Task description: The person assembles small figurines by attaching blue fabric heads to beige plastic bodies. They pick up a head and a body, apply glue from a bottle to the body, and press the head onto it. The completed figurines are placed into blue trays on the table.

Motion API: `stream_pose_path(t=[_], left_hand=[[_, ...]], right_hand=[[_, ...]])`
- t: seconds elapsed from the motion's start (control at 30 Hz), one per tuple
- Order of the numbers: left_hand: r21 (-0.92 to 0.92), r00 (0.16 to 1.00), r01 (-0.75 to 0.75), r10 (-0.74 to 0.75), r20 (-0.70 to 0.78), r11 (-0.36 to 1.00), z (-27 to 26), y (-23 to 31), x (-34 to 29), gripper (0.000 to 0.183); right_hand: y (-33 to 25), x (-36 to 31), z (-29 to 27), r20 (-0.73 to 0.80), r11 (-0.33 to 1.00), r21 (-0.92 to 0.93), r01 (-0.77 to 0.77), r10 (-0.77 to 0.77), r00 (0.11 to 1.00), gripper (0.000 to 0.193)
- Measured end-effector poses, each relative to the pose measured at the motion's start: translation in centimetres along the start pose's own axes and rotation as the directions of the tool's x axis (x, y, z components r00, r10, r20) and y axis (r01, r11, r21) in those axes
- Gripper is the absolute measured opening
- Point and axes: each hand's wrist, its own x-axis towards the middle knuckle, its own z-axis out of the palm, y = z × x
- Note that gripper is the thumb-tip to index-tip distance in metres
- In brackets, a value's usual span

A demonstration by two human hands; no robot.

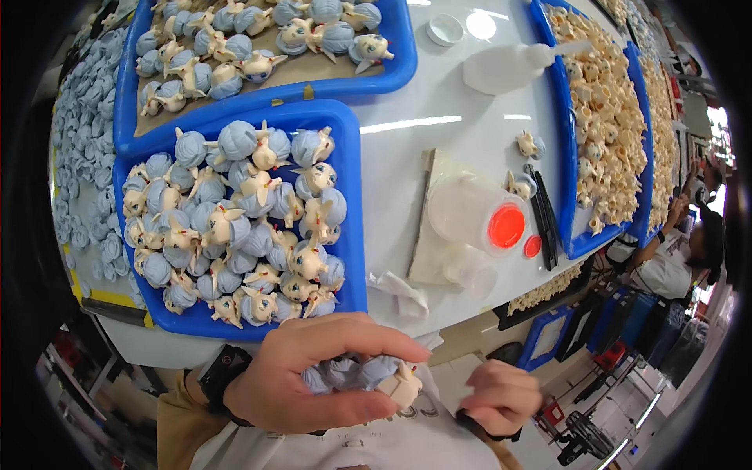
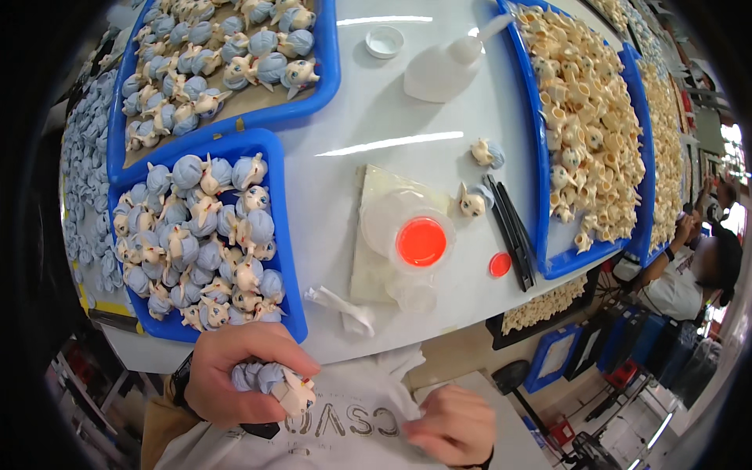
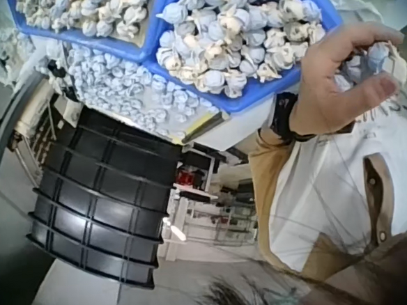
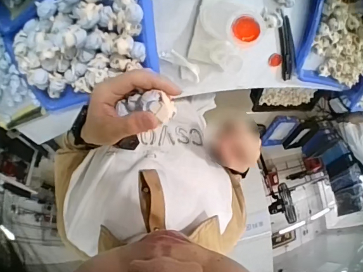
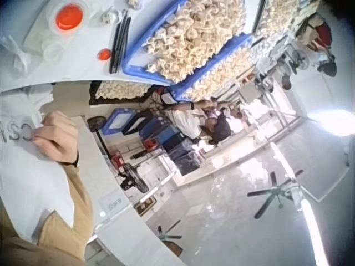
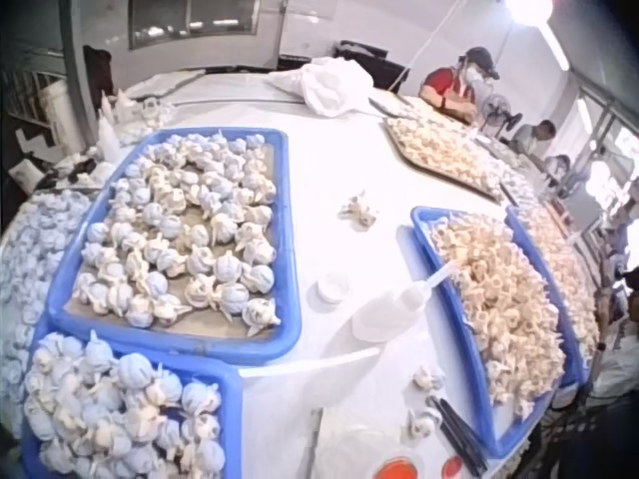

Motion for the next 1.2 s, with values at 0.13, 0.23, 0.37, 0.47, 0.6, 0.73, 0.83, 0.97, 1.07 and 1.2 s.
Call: stream_pose_path(t=[0.13,0.23,0.37,0.47,0.6,0.73,0.83,0.97,1.07,1.2], left_hand=[[0.017,0.994,0.111,-0.111,-0.016,0.994,0.3,0.9,0.2,0.036],[0.043,0.986,0.139,-0.134,-0.100,0.989,0.2,1.1,-0.1,0.036],[0.265,0.991,-0.002,-0.034,0.129,0.964,-0.8,0.9,1.0,0.039],[0.198,0.981,-0.012,-0.026,0.190,0.980,-0.7,0.7,0.9,0.038],[0.237,0.996,0.034,-0.053,0.075,0.971,-0.6,0.4,0.5,0.047],[0.182,0.995,-0.028,0.010,0.097,0.983,-0.3,0.5,0.8,0.039],[0.126,0.997,0.032,-0.041,0.069,0.992,-0.4,0.8,0.5,0.036],[0.005,1.000,-0.003,0.003,0.021,1.000,-0.2,-0.5,-0.1,0.034],[-0.056,0.998,-0.016,0.019,0.055,0.998,-0.6,-0.5,-0.6,0.037],[-0.013,0.996,-0.082,0.083,0.046,0.997,-0.7,-0.7,-0.2,0.037]], right_hand=[[-0.4,7.8,3.2,-0.152,0.859,-0.273,0.433,-0.483,0.862,0.021],[-1.0,9.4,5.0,-0.081,0.788,-0.427,0.445,-0.523,0.849,0.022],[0.2,8.8,5.2,-0.140,0.769,-0.442,0.462,-0.568,0.811,0.018],[0.2,8.8,4.3,-0.067,0.814,-0.287,0.505,-0.543,0.837,0.020],[0.3,8.5,4.7,-0.097,0.833,-0.275,0.481,-0.522,0.848,0.022],[0.2,8.6,4.0,-0.020,0.802,-0.293,0.521,-0.550,0.835,0.023],[0.9,7.7,1.4,-0.049,0.848,-0.089,0.523,-0.528,0.848,0.022],[2.3,5.6,1.5,-0.654,0.969,-0.143,0.203,-0.246,0.715,0.029],[3.7,5.3,0.4,-0.623,0.978,-0.189,0.082,-0.184,0.760,0.032],[3.9,5.7,0.9,-0.554,0.959,-0.276,0.063,-0.212,0.805,0.031]])
